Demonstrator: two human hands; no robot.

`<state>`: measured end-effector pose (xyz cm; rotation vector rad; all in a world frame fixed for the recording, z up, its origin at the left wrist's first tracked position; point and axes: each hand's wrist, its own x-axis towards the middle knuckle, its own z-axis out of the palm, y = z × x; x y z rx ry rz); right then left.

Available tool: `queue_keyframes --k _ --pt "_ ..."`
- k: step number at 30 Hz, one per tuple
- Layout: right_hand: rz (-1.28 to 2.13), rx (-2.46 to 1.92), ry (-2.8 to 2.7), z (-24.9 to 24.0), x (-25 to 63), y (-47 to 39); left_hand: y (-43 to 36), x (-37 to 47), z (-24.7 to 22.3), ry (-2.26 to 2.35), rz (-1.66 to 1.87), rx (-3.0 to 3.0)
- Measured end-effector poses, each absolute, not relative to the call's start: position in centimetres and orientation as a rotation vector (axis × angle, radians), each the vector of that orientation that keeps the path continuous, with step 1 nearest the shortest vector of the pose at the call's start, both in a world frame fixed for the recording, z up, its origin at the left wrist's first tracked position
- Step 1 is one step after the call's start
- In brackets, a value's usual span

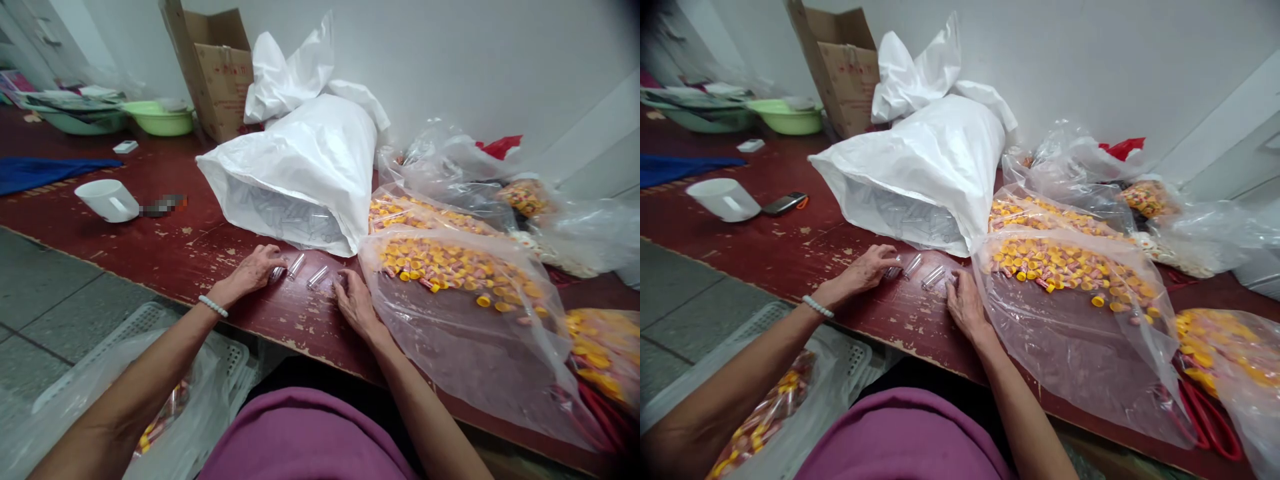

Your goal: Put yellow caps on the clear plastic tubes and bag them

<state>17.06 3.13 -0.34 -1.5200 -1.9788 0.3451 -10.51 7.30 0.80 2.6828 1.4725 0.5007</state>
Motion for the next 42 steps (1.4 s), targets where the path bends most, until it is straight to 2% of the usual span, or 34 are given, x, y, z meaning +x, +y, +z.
queue_keyframes --k 5,11,14,19,23,27,30,37,42 --pt "0.441 -1.718 -1.816 0.6 14.5 4.9 7.3 -10.6 1.9 1.551 0.347 2.771" --pt "0.496 -2.018 -1.949 1.6 12.6 6.0 6.9 -9.6 2.8 1.686 0.622 2.378" --pt "0.509 -2.021 -2.013 1.7 12.7 6.0 7.2 -7.9 2.9 1.713 0.705 2.133" --pt "0.493 -2.001 -2.069 1.7 13.1 5.6 8.3 -4.6 3.1 1.922 0.464 2.069" --pt "0.574 -1.840 -1.988 1.3 13.6 5.3 8.5 -3.5 2.9 1.862 0.413 2.089" --pt "0.701 -1.619 -1.908 0.6 13.4 5.2 7.4 -3.0 1.3 1.483 0.764 1.871" --pt "0.621 -1.576 -1.880 0.0 12.7 5.0 6.5 -1.9 -0.4 1.223 1.001 1.552" --pt "0.460 -1.416 -2.066 -1.2 12.4 3.7 5.4 -0.4 -0.3 1.152 1.181 1.180" --pt "0.226 -1.529 -2.025 -1.4 12.8 3.2 3.5 -1.0 0.7 1.289 1.393 1.160"
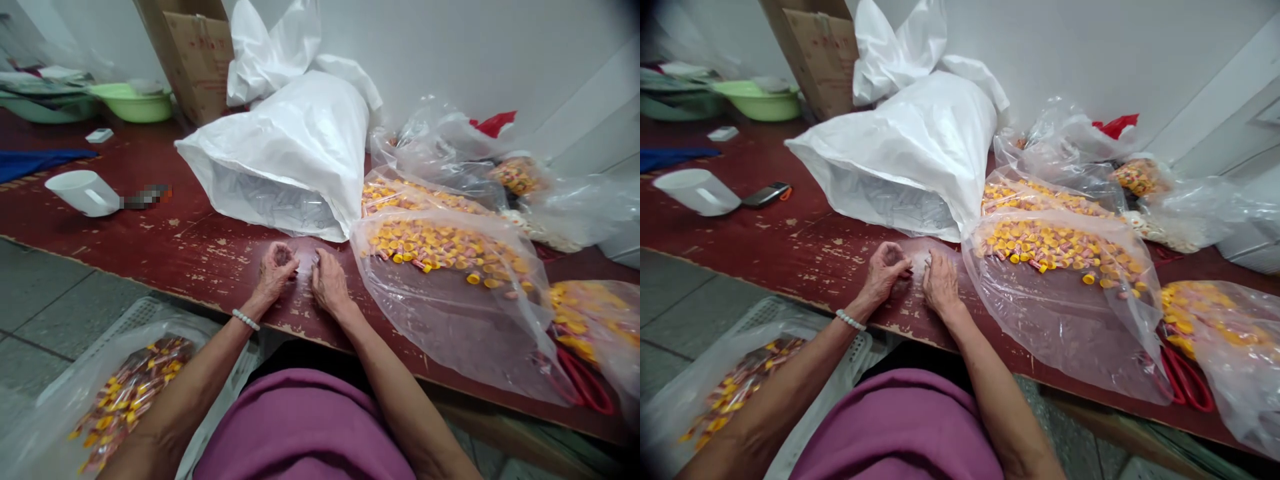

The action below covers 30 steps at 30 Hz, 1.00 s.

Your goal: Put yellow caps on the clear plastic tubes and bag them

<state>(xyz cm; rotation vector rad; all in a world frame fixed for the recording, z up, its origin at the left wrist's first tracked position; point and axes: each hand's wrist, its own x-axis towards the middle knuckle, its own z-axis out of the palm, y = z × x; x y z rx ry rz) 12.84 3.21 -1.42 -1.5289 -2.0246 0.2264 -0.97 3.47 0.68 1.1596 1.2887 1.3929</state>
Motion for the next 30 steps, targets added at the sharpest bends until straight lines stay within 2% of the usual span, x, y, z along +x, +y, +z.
queue_keyframes --k 2,7,9,14,16,19,24,30 --pt "0.191 -1.582 -2.006 -1.4 13.0 3.4 2.6 -1.1 0.9 1.301 1.314 1.153" --pt "0.208 -1.653 -1.931 -1.1 12.9 4.2 1.2 -1.0 2.1 1.369 0.732 1.443" --pt "0.252 -1.688 -1.882 -0.9 12.8 4.4 1.1 -0.8 2.6 1.453 0.627 1.624" --pt "0.636 -1.700 -1.563 -0.4 13.0 4.0 1.5 0.5 2.6 1.355 0.490 1.587" --pt "0.810 -1.586 -1.381 -0.3 13.2 3.5 1.4 1.2 2.2 1.250 0.531 1.428" --pt "0.970 -1.336 -1.170 -0.2 13.3 2.5 1.0 2.2 1.6 1.173 0.787 1.249" --pt "1.110 -0.953 -1.191 -0.2 13.4 1.3 1.3 2.6 0.6 1.078 1.243 1.164" --pt "1.098 -1.020 -1.426 -0.6 13.8 0.4 2.1 2.1 -1.2 0.962 1.276 1.370"
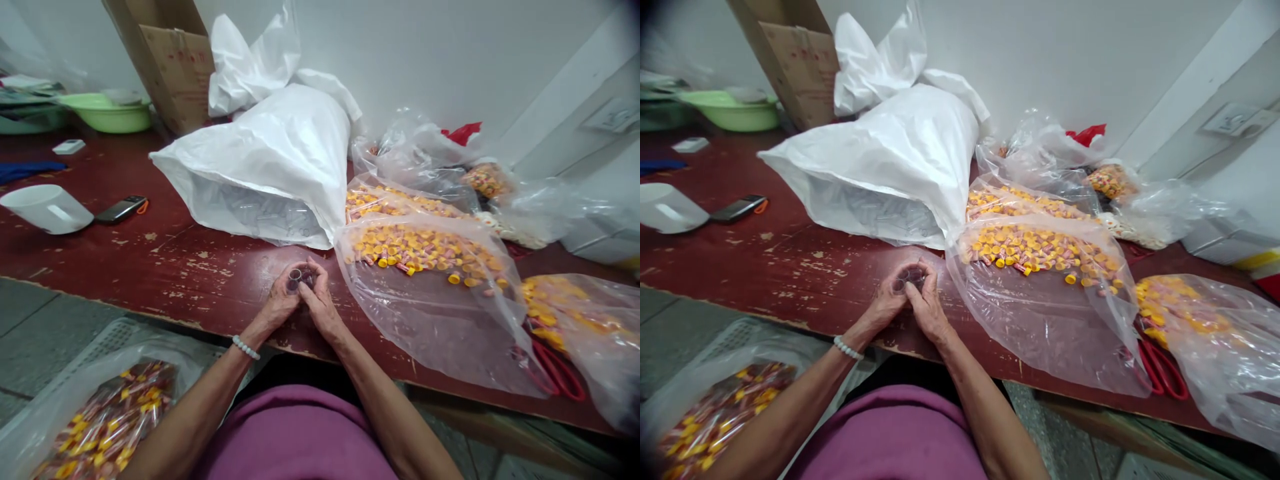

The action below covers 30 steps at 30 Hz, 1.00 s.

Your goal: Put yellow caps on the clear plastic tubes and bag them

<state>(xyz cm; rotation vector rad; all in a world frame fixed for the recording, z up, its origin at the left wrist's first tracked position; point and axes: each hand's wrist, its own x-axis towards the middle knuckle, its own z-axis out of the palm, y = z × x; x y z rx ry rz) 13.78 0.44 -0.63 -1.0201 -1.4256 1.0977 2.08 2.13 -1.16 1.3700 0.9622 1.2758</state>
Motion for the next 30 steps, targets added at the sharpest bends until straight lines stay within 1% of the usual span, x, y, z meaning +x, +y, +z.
queue_keyframes --k 5,9,12,14,16,19,22,23,26,30 --pt "1.155 -1.029 -1.499 -0.7 14.2 0.4 2.0 2.1 -1.7 0.913 1.185 1.569" --pt "1.120 -1.108 -1.685 -0.6 14.6 -0.1 2.2 2.7 -2.1 1.091 1.268 1.607" --pt "1.025 -1.229 -1.816 0.7 14.9 -1.5 2.5 3.1 -2.1 1.211 1.292 1.607" --pt "0.850 -1.230 -1.893 2.2 15.8 -2.7 2.4 3.2 -1.8 1.226 1.285 1.586" --pt "0.568 -1.189 -1.919 3.6 17.9 -3.4 2.1 3.1 -1.4 1.220 1.275 1.525" --pt "0.166 -1.303 -1.772 4.5 23.1 -2.4 1.7 3.0 -0.7 1.197 1.251 1.424" --pt "0.004 -1.798 -1.600 3.1 29.2 0.9 1.5 3.0 -0.5 1.126 1.235 1.414" --pt "-0.023 -1.873 -1.562 2.3 30.9 2.0 1.5 3.0 -0.6 1.092 1.227 1.409" --pt "-0.055 -1.976 -1.510 0.0 34.2 4.5 1.5 3.1 -0.8 0.969 1.226 1.324" --pt "-0.016 -1.963 -1.540 -1.2 34.8 5.0 1.3 3.4 -0.7 0.883 1.194 1.281"
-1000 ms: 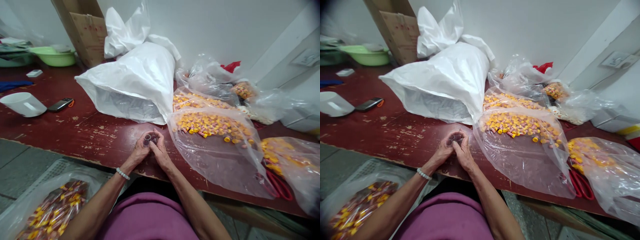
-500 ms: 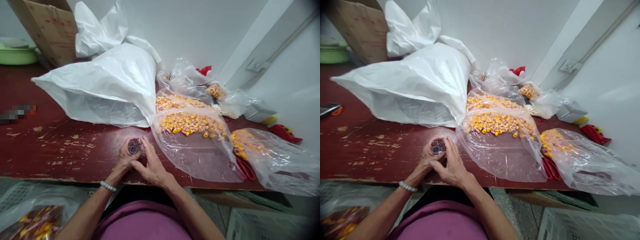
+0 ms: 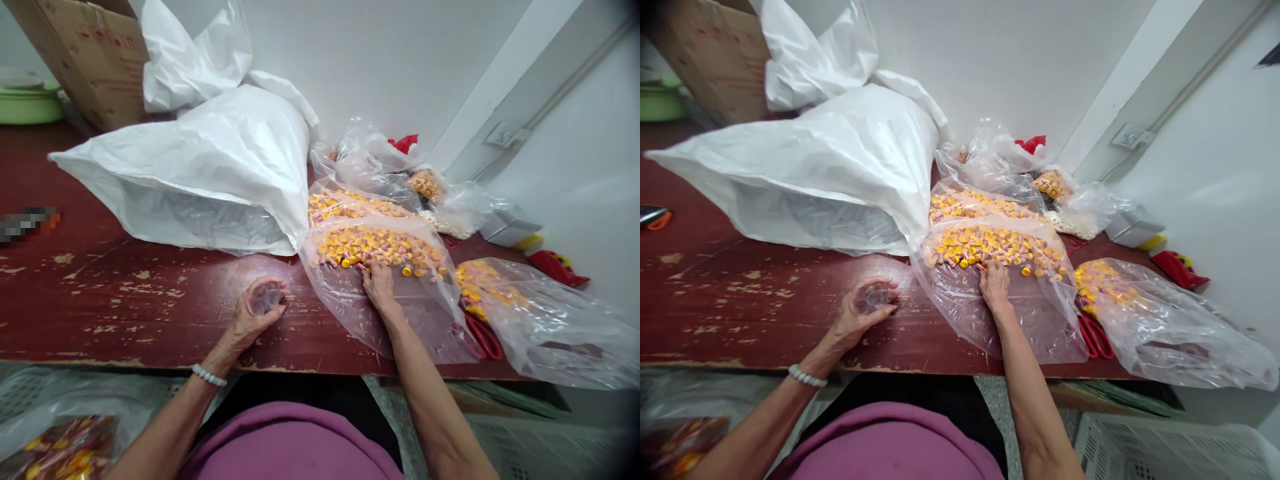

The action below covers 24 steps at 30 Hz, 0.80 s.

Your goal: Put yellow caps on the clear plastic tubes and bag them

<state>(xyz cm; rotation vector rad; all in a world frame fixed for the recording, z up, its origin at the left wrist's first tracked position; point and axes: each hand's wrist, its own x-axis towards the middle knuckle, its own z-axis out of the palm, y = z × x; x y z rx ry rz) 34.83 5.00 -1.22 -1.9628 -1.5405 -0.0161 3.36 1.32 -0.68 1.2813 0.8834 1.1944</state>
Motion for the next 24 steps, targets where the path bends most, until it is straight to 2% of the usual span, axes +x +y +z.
queue_keyframes --k 4,10,17,24 --pt "0.066 -1.858 -1.524 0.3 32.1 2.7 1.0 3.7 -0.3 0.913 1.087 1.429" --pt "0.352 -1.258 -1.694 4.4 23.5 -1.7 0.8 3.8 0.1 1.015 0.966 1.685" --pt "0.325 -1.065 -1.938 4.3 20.3 -1.3 1.2 3.7 -0.4 0.997 1.000 1.782" --pt "0.205 -1.055 -1.889 5.1 19.9 -2.0 0.6 3.2 -0.5 1.009 1.029 1.769"
